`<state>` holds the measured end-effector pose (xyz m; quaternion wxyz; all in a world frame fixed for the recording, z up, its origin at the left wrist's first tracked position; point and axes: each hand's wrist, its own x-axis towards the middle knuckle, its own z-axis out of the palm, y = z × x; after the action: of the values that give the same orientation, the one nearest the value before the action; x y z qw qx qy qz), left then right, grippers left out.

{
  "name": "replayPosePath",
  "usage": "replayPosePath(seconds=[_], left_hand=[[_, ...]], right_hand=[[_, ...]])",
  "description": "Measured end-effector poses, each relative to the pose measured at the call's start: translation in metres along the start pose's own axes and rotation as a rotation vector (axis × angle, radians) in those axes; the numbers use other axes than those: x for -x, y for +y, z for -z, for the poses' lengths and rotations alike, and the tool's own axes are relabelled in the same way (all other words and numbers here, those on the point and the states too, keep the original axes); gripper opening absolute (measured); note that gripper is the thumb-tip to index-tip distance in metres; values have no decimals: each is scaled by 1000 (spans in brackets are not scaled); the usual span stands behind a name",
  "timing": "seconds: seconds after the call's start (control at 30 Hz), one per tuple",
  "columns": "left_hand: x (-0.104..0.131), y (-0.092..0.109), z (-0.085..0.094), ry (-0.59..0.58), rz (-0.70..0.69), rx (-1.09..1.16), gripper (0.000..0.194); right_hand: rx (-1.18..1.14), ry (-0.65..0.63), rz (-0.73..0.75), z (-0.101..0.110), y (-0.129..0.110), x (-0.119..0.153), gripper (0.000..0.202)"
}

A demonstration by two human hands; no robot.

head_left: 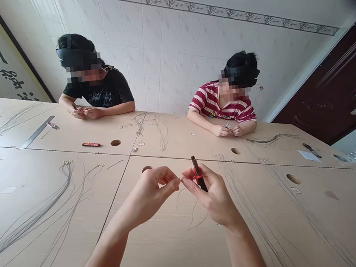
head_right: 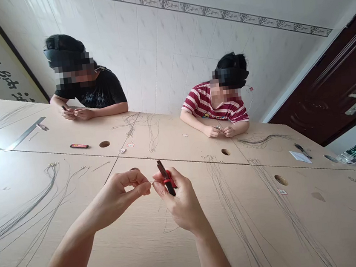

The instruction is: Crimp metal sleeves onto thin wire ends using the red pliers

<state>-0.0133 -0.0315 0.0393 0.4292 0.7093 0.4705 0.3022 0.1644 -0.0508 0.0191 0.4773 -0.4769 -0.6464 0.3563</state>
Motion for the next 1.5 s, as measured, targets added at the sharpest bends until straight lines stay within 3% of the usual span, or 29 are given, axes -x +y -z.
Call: replayPosePath(seconds=[0.37, 0.53, 0.63, 0.73, 1.0, 1.5], left_hand=[[4, 4, -4, 137, -40, -119, 20], [6, -3, 8, 74, -274, -220, 9], [8, -6, 12, 25, -452, -317, 11], [7, -6, 12, 23, -532, -376, 15], [6, -7, 10, 31, -544, -397, 18], [5, -7, 10, -82, -420, -391, 15]], right_hand=[[49, -24, -10, -5, 0, 1, 12], [0, -49, -63, 0, 1, 1, 15], [-36, -54, -82, 3, 2, 1, 17], [-78, -75, -80, 5, 1, 1, 16], [-117, -104, -71, 5, -1, 0, 15], [-21, -190, -67, 6, -6, 1, 11]])
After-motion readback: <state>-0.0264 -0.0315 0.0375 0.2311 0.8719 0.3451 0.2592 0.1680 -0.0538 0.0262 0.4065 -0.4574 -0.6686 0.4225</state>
